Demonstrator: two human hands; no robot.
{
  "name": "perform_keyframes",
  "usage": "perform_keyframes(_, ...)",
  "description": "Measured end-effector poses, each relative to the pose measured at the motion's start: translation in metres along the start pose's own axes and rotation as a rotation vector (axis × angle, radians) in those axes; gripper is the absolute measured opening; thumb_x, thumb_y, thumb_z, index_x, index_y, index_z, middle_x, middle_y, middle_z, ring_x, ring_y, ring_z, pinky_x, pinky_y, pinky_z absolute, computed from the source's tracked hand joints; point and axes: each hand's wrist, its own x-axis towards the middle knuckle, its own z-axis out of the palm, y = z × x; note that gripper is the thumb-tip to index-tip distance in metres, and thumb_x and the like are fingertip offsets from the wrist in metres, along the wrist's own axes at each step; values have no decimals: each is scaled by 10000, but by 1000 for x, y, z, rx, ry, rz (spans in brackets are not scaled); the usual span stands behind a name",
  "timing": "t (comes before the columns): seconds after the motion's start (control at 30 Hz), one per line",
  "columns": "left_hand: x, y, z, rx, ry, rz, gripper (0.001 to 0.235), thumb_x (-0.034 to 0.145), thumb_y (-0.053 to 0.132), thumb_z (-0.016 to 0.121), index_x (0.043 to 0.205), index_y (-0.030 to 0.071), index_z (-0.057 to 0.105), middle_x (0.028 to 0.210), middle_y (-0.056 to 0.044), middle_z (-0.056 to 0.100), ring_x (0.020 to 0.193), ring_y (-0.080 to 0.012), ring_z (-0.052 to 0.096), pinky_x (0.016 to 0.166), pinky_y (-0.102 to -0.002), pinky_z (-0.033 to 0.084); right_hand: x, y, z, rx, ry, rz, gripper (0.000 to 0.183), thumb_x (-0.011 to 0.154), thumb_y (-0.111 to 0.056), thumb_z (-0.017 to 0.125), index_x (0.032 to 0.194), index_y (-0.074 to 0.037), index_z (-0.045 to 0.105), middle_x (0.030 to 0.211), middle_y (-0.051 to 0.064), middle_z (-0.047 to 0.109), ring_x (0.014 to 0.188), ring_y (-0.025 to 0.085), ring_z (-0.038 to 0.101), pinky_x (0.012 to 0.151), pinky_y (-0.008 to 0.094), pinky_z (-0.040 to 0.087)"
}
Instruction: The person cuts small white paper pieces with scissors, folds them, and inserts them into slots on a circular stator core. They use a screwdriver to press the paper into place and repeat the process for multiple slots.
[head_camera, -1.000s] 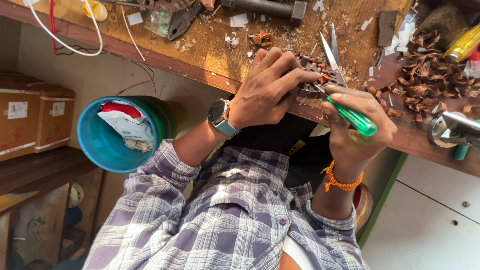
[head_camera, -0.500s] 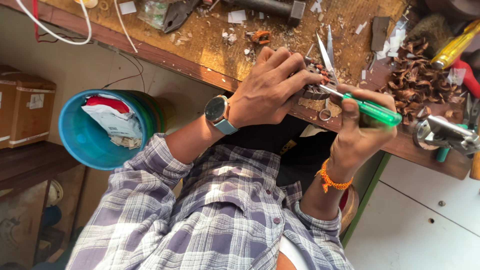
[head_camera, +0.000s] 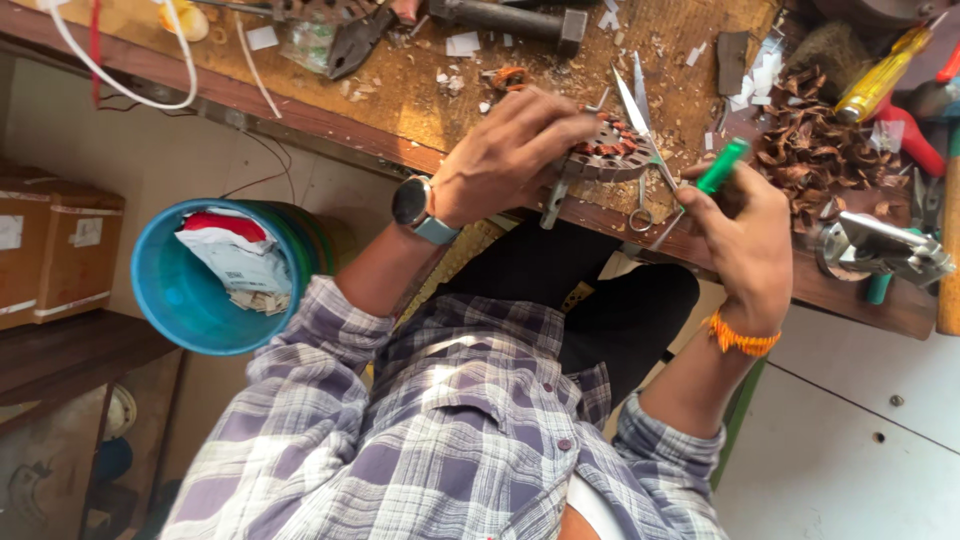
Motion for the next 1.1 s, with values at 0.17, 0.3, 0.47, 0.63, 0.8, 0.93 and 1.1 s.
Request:
perform_keyframes(0.17, 6, -3, 24, 245, 40, 91, 353, 953, 127, 751, 1274, 96, 608, 1190, -54, 633, 1112, -227, 608, 929, -370, 503, 35, 0, 5, -120, 165, -134, 213, 1048, -88, 733, 1231, 19, 715, 994, 89, 749, 789, 116, 680, 663, 234, 522)
perform_keyframes(0.3, 25, -3, 40, 403, 74, 98, 215, 1024, 209, 697, 1201, 104, 638, 1141, -41, 646, 1015, -186, 612, 811, -335, 481, 8, 7, 4, 115, 268, -174, 172, 1142, -75, 671, 1269, 40, 693, 1053, 101, 753, 839, 115, 688, 710, 219, 537)
perform_keyframes(0.47, 46, 6, 37, 493, 44, -26, 256, 1004, 199, 701, 1236, 104, 646, 1177, -25, 641, 1114, -184, 589, 912, -318, 509, -54, 34, 16, 246, 288, -100, 120, 1156, -8, 610, 1207, 79, 676, 1054, 139, 739, 895, 153, 693, 784, 244, 554)
perform_keyframes(0.63, 39, -18, -11, 339, 196, 147, 520, 809, 513, 682, 1212, 186, 654, 1177, -7, 637, 1102, -174, 564, 861, -320, 498, -92, 57, 33, 351, 400, -55, 122, 1143, -8, 604, 1204, 67, 678, 1026, 135, 726, 873, 164, 695, 778, 266, 579)
perform_keyframes(0.8, -15, -67, -65, 536, 189, -273, 138, 1016, 249, 784, 1075, 142, 718, 926, -21, 692, 840, -206, 677, 710, -369, 574, -103, 61, 65, 428, 368, 4, 121, 1111, -7, 615, 1184, 69, 674, 981, 132, 718, 852, 153, 685, 775, 253, 569)
perform_keyframes(0.93, -20, -81, -51, 485, 63, -284, 188, 954, 38, 713, 1105, 121, 789, 1040, -59, 677, 855, -202, 676, 651, -309, 596, -104, 56, 79, 446, 308, -7, 128, 1104, -7, 607, 1183, 68, 673, 984, 132, 718, 864, 148, 684, 784, 245, 558)
perform_keyframes(1.1, -22, -84, -38, 561, 83, -266, 289, 814, -6, 732, 1058, 138, 792, 1242, -100, 602, 948, -253, 671, 690, -356, 617, -112, 61, 71, 397, 348, 25, 130, 1101, -14, 615, 1183, 70, 673, 981, 139, 726, 836, 145, 674, 774, 234, 542)
